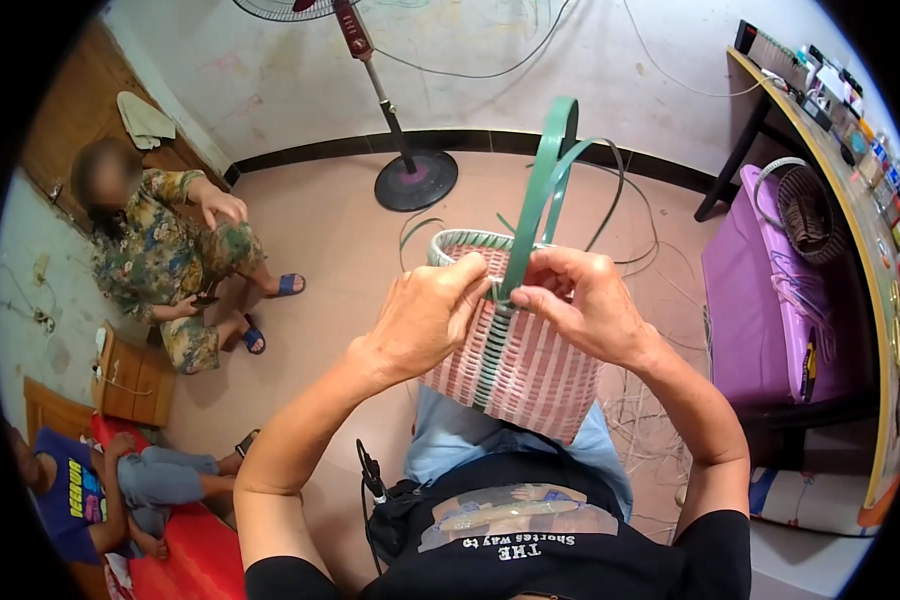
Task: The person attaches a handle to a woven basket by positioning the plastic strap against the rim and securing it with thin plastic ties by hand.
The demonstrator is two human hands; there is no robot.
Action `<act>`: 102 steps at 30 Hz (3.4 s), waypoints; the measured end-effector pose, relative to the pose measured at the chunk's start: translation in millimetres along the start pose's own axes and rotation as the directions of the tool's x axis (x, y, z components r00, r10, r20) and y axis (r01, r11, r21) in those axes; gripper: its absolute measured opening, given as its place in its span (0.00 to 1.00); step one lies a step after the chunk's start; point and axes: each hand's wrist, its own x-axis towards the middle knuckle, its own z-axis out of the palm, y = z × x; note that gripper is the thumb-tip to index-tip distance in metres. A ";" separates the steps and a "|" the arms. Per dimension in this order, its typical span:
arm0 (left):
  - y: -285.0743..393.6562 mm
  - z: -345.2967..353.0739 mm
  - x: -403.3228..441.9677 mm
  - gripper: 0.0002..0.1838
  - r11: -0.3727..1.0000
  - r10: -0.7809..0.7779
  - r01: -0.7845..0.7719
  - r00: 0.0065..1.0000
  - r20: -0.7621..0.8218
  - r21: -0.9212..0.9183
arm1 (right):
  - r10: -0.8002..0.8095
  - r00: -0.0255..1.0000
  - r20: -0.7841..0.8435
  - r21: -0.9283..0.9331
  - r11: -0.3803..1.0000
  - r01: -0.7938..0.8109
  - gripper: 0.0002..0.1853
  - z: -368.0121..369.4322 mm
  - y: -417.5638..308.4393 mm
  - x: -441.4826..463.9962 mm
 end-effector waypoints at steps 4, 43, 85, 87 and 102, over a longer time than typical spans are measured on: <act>-11.6 2.7 -8.0 0.07 0.948 -0.082 0.096 0.995 0.057 -0.304 | -0.080 0.996 0.033 0.089 0.993 0.077 0.12 1.5 6.9 -4.5; -46.7 19.1 -0.3 0.13 0.598 -0.290 0.297 0.946 0.144 -0.744 | -0.364 0.931 0.006 -0.045 0.930 0.364 0.11 -0.3 49.8 11.7; -45.3 26.1 4.9 0.18 0.410 -0.388 0.294 0.913 0.127 -0.864 | -0.331 0.936 0.123 -0.084 0.936 0.342 0.10 -8.9 45.3 29.4; -42.6 27.6 2.8 0.18 0.431 -0.388 0.272 0.917 0.096 -0.860 | -0.337 0.936 0.106 -0.107 0.932 0.348 0.09 -8.1 42.7 29.4; 53.1 56.3 -28.9 0.06 0.973 -0.167 0.133 0.971 -0.171 -0.191 | -0.263 0.961 0.082 0.056 0.964 0.259 0.09 -8.6 43.1 20.7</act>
